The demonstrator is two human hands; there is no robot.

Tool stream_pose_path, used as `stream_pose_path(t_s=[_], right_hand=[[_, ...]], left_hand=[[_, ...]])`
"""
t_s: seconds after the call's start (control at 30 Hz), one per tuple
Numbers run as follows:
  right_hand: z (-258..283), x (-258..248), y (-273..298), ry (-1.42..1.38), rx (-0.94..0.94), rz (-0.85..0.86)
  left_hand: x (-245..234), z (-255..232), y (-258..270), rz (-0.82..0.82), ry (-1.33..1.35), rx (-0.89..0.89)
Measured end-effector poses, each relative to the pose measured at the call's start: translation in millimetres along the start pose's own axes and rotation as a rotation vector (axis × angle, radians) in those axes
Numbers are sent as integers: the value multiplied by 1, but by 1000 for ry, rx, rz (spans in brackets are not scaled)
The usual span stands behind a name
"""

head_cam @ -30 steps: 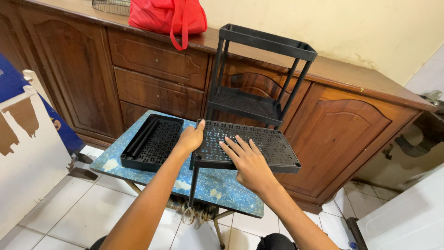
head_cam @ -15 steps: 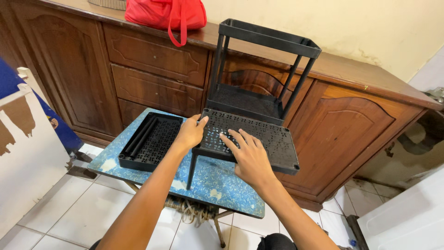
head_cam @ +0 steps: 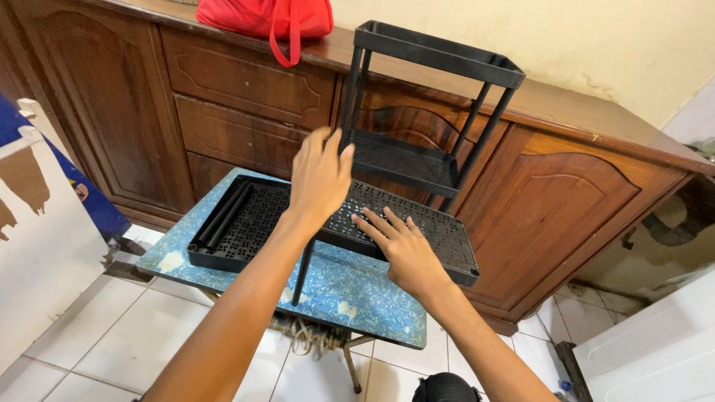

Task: The person assembles a black plastic plant stand by inserting vertical poles into the corners of perforated trays. They place a tray on the table, insert poles into its holes, and then attach another tray to the top of the poles, repeating the process to build a multi-tiered structure.

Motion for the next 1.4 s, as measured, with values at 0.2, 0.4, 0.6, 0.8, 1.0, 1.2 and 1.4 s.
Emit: stream_pose_path(t_s=[0.2,0.4,0.6,0.8,1.0,1.2,1.4], right_hand=[[5,-3,-6,32,-15,0],[13,-11,-8,5,-55,-66],[6,-6,-2,-69,-10,-43],[-3,-28,9,-27,11,-328],[-45,-20,15,-200,307,-190],[-56,-6,17,-360,287,-252],[-70,24,19,-396,329,-218]], left_hand=[[-2,-18,-16,-95,-47,112],[39,38,16,72,-106,-67],[25,27,22,-6,51,-77],[10,37,35,-47,356,-164],[29,76,63,242,544,-282],[37,91,99,710,404,-453],[46,95,116,952,557,-475]])
Point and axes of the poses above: each hand's wrist, its own y-axis away from the middle knuckle, its own x-axis out of the palm, z = x × y, the point moved 10 cm from there along -y, towards the middle knuckle, and after that the axes turned 2 degrees about -x, right-handed, at the moved point
